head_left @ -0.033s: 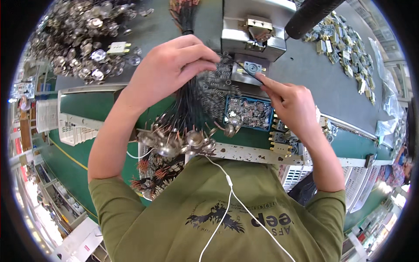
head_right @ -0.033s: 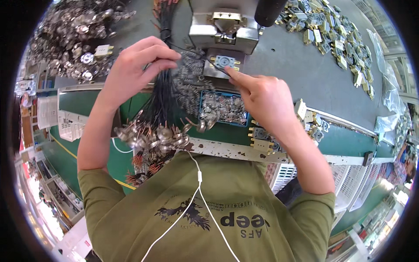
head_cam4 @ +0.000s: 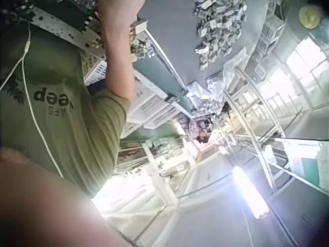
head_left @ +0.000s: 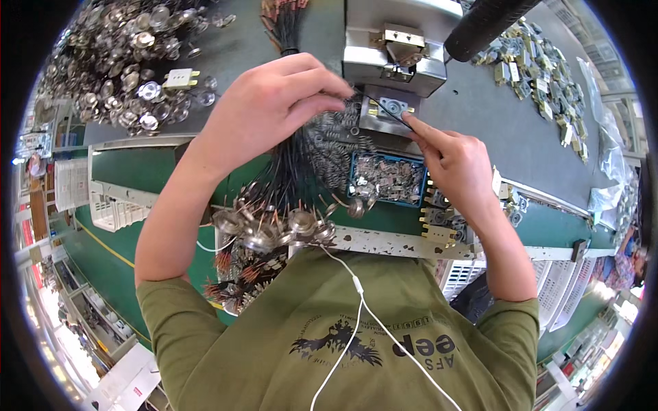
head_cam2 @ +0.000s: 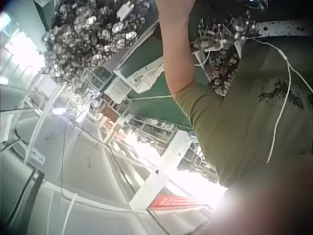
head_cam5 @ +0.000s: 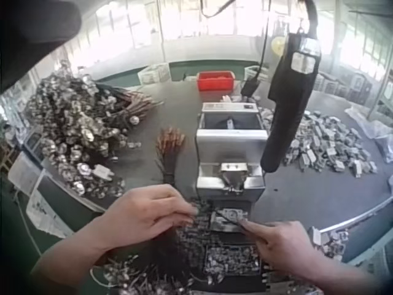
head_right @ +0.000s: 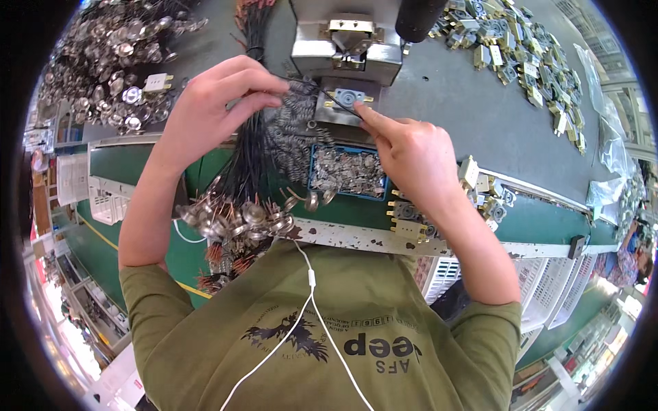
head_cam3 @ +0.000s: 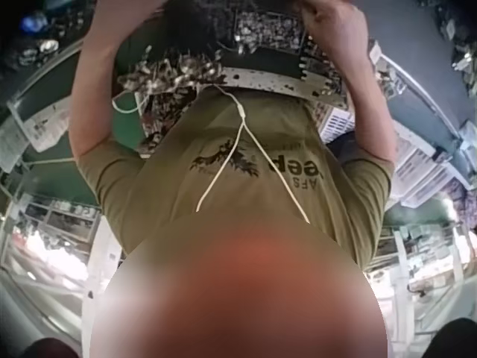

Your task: Assembling small electronic components using an electric screwdriver at a factory workbench.

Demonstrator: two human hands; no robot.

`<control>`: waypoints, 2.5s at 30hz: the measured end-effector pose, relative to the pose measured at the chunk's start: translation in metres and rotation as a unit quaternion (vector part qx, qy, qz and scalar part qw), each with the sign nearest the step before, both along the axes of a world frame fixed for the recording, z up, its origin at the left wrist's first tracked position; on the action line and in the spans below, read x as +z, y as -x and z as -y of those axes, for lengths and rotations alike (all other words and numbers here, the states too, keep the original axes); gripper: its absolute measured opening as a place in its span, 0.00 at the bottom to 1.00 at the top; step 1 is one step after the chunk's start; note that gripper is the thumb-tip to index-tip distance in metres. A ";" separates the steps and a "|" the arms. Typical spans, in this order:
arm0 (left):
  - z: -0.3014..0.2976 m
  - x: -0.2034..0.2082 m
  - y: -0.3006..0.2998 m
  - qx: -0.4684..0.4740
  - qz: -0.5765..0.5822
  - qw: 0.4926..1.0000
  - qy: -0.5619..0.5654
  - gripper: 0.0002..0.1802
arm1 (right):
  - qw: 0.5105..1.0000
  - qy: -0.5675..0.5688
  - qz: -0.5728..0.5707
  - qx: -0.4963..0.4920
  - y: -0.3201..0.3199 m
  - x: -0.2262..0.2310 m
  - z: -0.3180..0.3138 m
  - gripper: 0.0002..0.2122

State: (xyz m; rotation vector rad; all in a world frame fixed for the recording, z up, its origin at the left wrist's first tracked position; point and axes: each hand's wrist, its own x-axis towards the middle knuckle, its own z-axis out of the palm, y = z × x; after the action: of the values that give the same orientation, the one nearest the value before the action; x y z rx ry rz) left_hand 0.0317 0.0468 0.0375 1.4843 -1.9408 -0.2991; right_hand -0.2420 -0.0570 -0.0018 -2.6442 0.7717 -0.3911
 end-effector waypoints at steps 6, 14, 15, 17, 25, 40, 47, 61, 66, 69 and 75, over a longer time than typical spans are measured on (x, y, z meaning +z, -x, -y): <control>0.030 -0.013 0.020 -0.058 0.044 0.997 0.018 0.09 | 0.986 -0.113 0.107 -0.061 0.002 -0.005 -0.013 0.17; 0.057 -0.023 0.038 -0.069 0.115 0.991 0.016 0.08 | 0.972 -0.174 0.151 -0.054 0.014 -0.012 -0.015 0.16; 0.060 -0.025 0.039 -0.080 0.132 0.988 0.025 0.07 | 0.971 -0.176 0.150 -0.057 0.015 -0.012 -0.014 0.16; 0.060 -0.027 0.038 -0.085 0.151 0.985 0.023 0.06 | 0.968 -0.213 0.130 -0.021 0.017 -0.010 -0.013 0.17; 0.060 -0.032 0.042 -0.087 0.200 0.975 0.030 0.05 | 0.967 -0.182 0.174 0.024 0.027 -0.016 -0.014 0.19; 0.010 0.033 -0.015 -0.077 -0.127 0.988 0.035 0.12 | 0.968 -0.178 0.175 0.008 0.032 -0.020 -0.015 0.19; -0.164 0.039 -0.097 -0.035 -0.110 0.992 0.042 0.14 | 0.964 -0.208 0.165 0.007 0.030 -0.014 -0.016 0.19; -0.078 0.031 -0.069 -0.022 -0.013 1.000 0.019 0.20 | 0.958 -0.175 0.227 0.015 0.025 -0.013 -0.015 0.27; 0.017 0.020 0.020 -0.095 0.077 0.992 0.032 0.23 | 0.974 -0.002 0.222 0.043 0.030 0.017 -0.003 0.25; 0.027 -0.007 0.038 -0.137 0.053 0.989 -0.028 0.18 | 0.976 0.001 0.215 0.020 0.019 0.030 0.000 0.21; 0.035 -0.015 0.024 -0.146 0.073 0.986 -0.015 0.10 | 0.962 -0.211 0.163 -0.053 0.013 0.019 0.001 0.17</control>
State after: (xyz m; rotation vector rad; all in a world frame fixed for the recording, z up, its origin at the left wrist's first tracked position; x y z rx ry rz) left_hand 0.0078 0.0118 0.0229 1.2674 -2.2843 -0.3570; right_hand -0.2551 -0.0581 0.0169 -2.0805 0.7872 -0.5988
